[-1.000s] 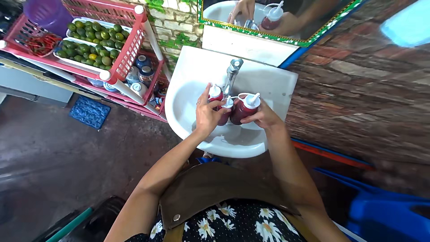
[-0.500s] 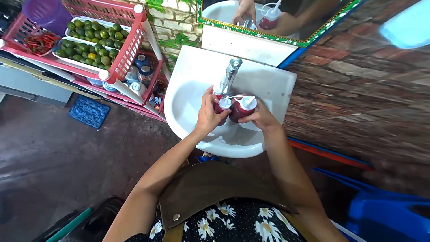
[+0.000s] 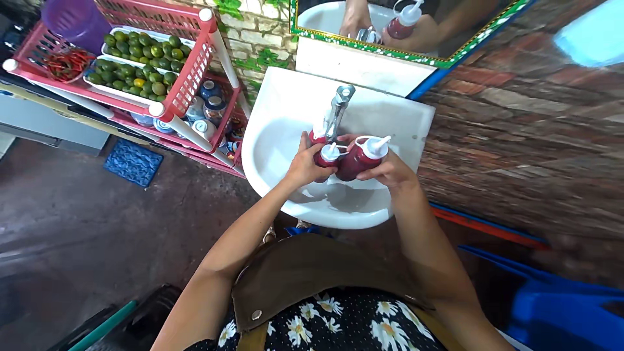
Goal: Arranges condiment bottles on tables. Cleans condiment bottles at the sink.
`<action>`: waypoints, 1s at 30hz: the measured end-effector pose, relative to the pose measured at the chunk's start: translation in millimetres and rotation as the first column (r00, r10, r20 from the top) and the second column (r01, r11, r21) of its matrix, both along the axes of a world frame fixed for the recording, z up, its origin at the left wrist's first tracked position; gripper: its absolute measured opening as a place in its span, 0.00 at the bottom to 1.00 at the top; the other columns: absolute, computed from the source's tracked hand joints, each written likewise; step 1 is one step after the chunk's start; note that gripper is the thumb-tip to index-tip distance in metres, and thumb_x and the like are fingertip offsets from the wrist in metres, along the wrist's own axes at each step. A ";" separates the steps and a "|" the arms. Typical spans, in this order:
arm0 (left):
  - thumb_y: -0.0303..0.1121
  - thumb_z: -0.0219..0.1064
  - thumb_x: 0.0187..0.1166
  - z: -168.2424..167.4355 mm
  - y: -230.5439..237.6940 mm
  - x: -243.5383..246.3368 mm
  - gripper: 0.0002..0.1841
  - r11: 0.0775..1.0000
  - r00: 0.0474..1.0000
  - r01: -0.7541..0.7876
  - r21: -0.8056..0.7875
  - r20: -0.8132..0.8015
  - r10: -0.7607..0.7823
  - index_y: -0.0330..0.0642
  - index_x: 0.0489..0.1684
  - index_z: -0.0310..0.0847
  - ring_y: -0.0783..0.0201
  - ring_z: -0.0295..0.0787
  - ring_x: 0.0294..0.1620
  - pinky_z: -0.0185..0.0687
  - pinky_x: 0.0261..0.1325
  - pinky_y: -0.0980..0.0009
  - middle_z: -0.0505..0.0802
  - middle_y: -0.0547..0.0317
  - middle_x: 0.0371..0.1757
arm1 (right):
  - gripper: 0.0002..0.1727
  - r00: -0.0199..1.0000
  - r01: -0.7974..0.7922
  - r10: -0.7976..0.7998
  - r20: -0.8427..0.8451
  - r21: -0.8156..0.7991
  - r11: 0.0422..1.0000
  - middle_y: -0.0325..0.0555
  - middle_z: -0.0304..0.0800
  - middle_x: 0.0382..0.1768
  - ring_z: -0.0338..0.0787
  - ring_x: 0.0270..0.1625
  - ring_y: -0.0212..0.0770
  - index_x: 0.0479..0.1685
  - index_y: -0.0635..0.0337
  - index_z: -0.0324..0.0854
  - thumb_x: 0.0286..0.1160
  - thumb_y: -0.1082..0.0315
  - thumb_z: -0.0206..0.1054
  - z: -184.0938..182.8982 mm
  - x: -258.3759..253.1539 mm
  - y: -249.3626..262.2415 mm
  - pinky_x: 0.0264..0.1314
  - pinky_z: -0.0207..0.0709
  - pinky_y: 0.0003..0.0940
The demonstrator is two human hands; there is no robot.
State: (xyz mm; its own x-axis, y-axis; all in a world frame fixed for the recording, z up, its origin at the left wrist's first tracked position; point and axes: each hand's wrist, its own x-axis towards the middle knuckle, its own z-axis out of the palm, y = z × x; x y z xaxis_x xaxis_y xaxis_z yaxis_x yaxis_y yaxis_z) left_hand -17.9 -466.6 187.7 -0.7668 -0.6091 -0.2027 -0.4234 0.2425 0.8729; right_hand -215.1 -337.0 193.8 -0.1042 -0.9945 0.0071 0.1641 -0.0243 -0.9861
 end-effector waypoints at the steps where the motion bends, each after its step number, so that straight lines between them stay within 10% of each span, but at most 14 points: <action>1: 0.37 0.91 0.53 -4.2 -5.1 -0.3 0.40 0.999 0.999 0.044 0.008 -0.009 -0.043 0.42 0.72 0.82 0.34 0.60 0.88 0.72 0.79 0.43 0.44 0.28 0.94 | 0.40 1.000 0.017 -0.017 0.015 0.030 0.999 0.40 0.86 0.69 0.84 0.71 0.38 0.57 0.52 0.83 0.27 0.67 0.89 1.5 -0.2 1.0 0.70 0.82 0.35; 5: 0.41 0.94 0.46 -4.6 -16.1 -7.2 0.48 0.980 0.977 0.190 -0.063 0.107 -0.183 0.45 0.78 0.79 0.25 0.42 0.92 0.59 0.85 0.39 0.32 0.25 0.93 | 0.40 0.998 -0.051 0.050 0.025 0.063 0.997 0.46 0.81 0.76 0.80 0.77 0.41 0.56 0.57 0.84 0.26 0.66 0.90 0.6 -2.7 0.8 0.75 0.79 0.37; 11: 0.45 0.93 0.42 -8.6 -21.5 -10.8 0.40 0.965 0.978 0.207 -0.162 0.045 -0.202 0.46 0.65 0.89 0.26 0.46 0.89 0.53 0.84 0.37 0.57 0.24 0.88 | 0.42 1.000 0.007 -0.007 0.005 0.104 0.995 0.38 0.88 0.63 0.87 0.66 0.35 0.57 0.54 0.83 0.23 0.67 0.89 4.2 2.9 0.9 0.67 0.84 0.34; 16: 0.36 0.94 0.38 -16.6 -26.9 -10.0 0.38 0.973 0.964 0.215 -0.089 -0.139 -0.225 0.36 0.58 0.90 0.39 0.64 0.85 0.74 0.78 0.52 0.57 0.23 0.87 | 0.45 0.999 -0.042 0.043 -0.015 0.074 0.996 0.39 0.87 0.67 0.85 0.69 0.35 0.65 0.57 0.81 0.27 0.69 0.89 7.8 10.8 1.4 0.70 0.82 0.33; 23: 0.40 0.94 0.46 -1.2 -8.8 7.8 0.34 0.977 0.976 -0.210 0.044 -0.046 0.212 0.37 0.56 0.91 0.35 0.68 0.80 0.69 0.79 0.46 0.81 0.30 0.72 | 0.41 0.984 0.176 -0.179 -0.002 0.171 0.969 0.45 0.87 0.64 0.87 0.65 0.38 0.62 0.58 0.77 0.31 0.80 0.78 8.9 21.0 2.0 0.62 0.86 0.35; 30: 0.43 0.89 0.59 11.3 31.9 -0.4 0.32 0.862 0.874 -0.487 0.141 0.089 0.479 0.56 0.68 0.88 0.33 0.73 0.73 0.79 0.62 0.42 0.68 0.26 0.82 | 0.48 0.930 0.367 -0.342 -0.136 0.409 0.836 0.59 0.80 0.67 0.85 0.65 0.46 0.76 0.67 0.68 0.41 0.98 0.73 8.3 31.4 -3.1 0.64 0.84 0.42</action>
State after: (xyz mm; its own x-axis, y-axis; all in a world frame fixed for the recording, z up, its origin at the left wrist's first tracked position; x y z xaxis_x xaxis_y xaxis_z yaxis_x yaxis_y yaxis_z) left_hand -18.3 -434.7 199.0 -0.3714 -0.8583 -0.3541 -0.4961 -0.1389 0.8571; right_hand -183.6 -340.2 202.0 -0.4618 -0.7986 -0.3860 0.1692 0.3478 -0.9222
